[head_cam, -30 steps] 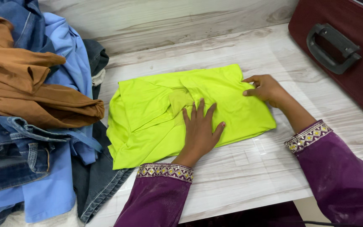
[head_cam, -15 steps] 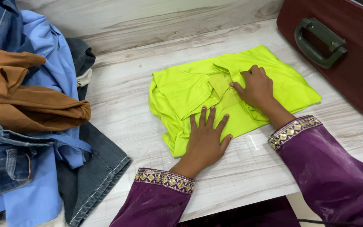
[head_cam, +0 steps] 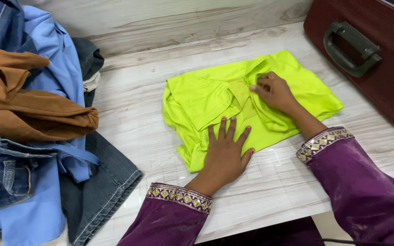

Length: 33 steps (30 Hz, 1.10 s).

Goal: The person folds a neon green shirt on a white table, smoothing the fabric and folding the sleeves and body into a compact rectangle. The person then places the folded shirt into a maroon suitcase.

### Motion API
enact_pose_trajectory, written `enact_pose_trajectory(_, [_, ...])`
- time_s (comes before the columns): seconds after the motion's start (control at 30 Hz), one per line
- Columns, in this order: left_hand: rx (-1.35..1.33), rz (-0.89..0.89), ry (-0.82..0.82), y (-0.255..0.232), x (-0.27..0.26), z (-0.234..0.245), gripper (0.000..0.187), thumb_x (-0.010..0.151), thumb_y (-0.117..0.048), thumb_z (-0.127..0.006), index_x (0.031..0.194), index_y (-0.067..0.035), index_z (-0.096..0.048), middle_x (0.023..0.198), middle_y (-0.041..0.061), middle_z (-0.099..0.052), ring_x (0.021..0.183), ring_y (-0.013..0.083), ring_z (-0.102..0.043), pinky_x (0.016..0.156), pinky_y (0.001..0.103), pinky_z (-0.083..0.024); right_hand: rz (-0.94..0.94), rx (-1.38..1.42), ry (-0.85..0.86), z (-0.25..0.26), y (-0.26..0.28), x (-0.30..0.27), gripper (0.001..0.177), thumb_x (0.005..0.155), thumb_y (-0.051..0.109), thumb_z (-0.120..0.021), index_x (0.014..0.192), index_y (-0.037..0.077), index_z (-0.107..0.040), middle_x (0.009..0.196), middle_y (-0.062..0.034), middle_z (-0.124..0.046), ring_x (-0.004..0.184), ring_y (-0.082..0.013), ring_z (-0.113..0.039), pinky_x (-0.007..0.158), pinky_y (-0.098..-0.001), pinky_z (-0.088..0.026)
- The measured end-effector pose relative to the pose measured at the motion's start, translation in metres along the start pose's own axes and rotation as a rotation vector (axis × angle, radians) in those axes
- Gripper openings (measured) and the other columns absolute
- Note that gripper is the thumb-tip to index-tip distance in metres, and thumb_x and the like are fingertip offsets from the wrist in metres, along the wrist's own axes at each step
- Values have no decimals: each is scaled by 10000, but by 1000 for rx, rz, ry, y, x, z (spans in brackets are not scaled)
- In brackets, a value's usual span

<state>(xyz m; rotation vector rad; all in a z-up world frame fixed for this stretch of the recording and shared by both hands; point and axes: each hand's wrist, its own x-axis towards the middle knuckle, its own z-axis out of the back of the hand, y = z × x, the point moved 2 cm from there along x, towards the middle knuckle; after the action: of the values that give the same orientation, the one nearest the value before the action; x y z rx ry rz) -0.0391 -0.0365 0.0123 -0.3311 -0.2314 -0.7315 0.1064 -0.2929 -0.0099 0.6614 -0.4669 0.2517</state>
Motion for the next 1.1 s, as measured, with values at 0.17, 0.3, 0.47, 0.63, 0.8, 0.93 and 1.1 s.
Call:
enact_pose_trajectory(0.17, [1,11,20,-1,0,2,621,987,-483,-479,1517,-160,-465,1587,271,-325,1482,479,-242,1131,714,-166,125,-189,60,2,43,-3,448,979,373,-678,1303,64,-684,1264,-160,-622,1183,-352,-550,1029,-454,-463])
enact_pose_trajectory(0.3, [15,2,11,0,0,1,614,993,-479,-476,1516,-160,-465,1587,274,-325,1480,482,-244,1130,711,-170,159,-316,165,0,48,1,542,1059,461,-542,1476,118,-586,1542,-181,-512,1474,-393,-367,1190,-512,-296])
enact_pose_trajectory(0.47, [7,9,12,-1,1,0,617,989,-479,-483,1518,-162,-464,1589,275,-321,1483,481,-238,1127,710,-172,12,-439,364,-8,57,2,727,963,591,-465,1555,172,-410,1634,-132,-287,1500,-313,-210,1180,-533,-115])
enact_pose_trajectory(0.63, [-11,16,34,0,1,1,623,985,-487,-488,1519,-168,-461,1595,268,-315,1488,476,-229,1130,712,-168,11,18,242,15,37,6,492,1054,386,-539,1435,81,-599,1445,-194,-557,1346,-314,-490,1100,-472,-352])
enact_pose_trajectory(0.8, [-9,43,53,-1,1,2,620,986,-493,-482,1519,-179,-453,1596,251,-309,1486,470,-219,1095,756,-152,-422,367,483,69,29,-4,242,904,106,-800,1058,-80,-798,792,-102,-759,668,-162,-672,620,-309,-553])
enact_pose_trajectory(0.93, [2,64,60,0,0,5,622,974,-500,-484,1514,-193,-455,1595,233,-314,1488,456,-218,1072,777,-149,-465,357,983,57,63,-20,295,791,15,-802,1081,-36,-788,744,-107,-766,621,-158,-703,583,-291,-584])
enact_pose_trajectory(1.1, [11,111,3,7,0,9,583,958,-475,-553,1454,-168,-531,1534,207,-429,1453,409,-324,1095,719,-211,-451,383,830,70,76,-15,325,821,65,-751,1143,30,-775,801,-112,-807,652,-138,-747,622,-270,-616])
